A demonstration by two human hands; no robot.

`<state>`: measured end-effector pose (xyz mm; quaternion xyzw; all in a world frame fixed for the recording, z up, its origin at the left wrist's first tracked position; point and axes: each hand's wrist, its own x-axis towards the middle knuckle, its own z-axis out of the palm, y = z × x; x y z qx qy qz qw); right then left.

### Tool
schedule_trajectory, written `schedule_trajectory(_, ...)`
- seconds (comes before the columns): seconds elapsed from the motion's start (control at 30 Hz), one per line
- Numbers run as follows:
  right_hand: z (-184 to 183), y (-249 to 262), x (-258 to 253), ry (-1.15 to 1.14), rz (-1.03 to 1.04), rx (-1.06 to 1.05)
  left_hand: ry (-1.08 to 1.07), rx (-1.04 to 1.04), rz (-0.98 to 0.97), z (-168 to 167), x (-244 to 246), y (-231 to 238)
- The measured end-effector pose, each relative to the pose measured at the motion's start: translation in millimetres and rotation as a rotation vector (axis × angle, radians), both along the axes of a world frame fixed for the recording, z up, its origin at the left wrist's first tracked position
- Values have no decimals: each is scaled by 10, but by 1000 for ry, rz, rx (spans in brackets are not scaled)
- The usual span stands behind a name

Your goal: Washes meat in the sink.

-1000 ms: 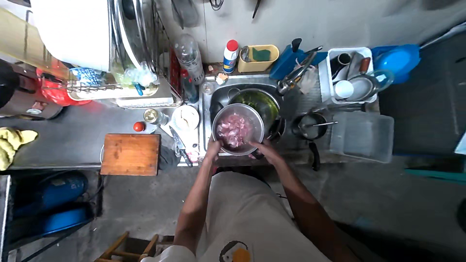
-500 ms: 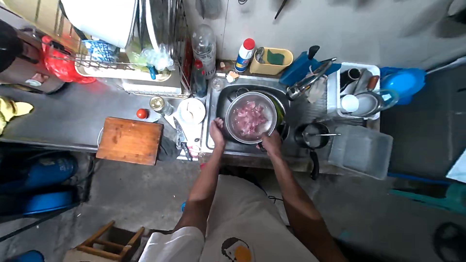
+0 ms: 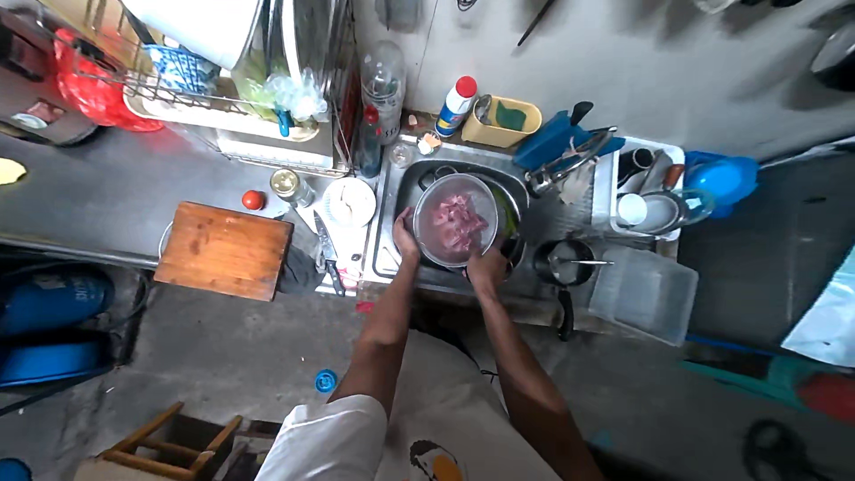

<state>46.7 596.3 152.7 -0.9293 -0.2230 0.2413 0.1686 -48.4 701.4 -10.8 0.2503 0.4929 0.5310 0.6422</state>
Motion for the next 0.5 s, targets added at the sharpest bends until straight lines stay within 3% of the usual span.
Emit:
schedule_trajectory(0.23, -28, 48, -3, -56, -1, 11, 29, -207, -35, -66, 7, 3)
schedule_trajectory(0.5, -28, 46, 29, -74, 18, 5, 245, -239, -155, -214, -18, -4)
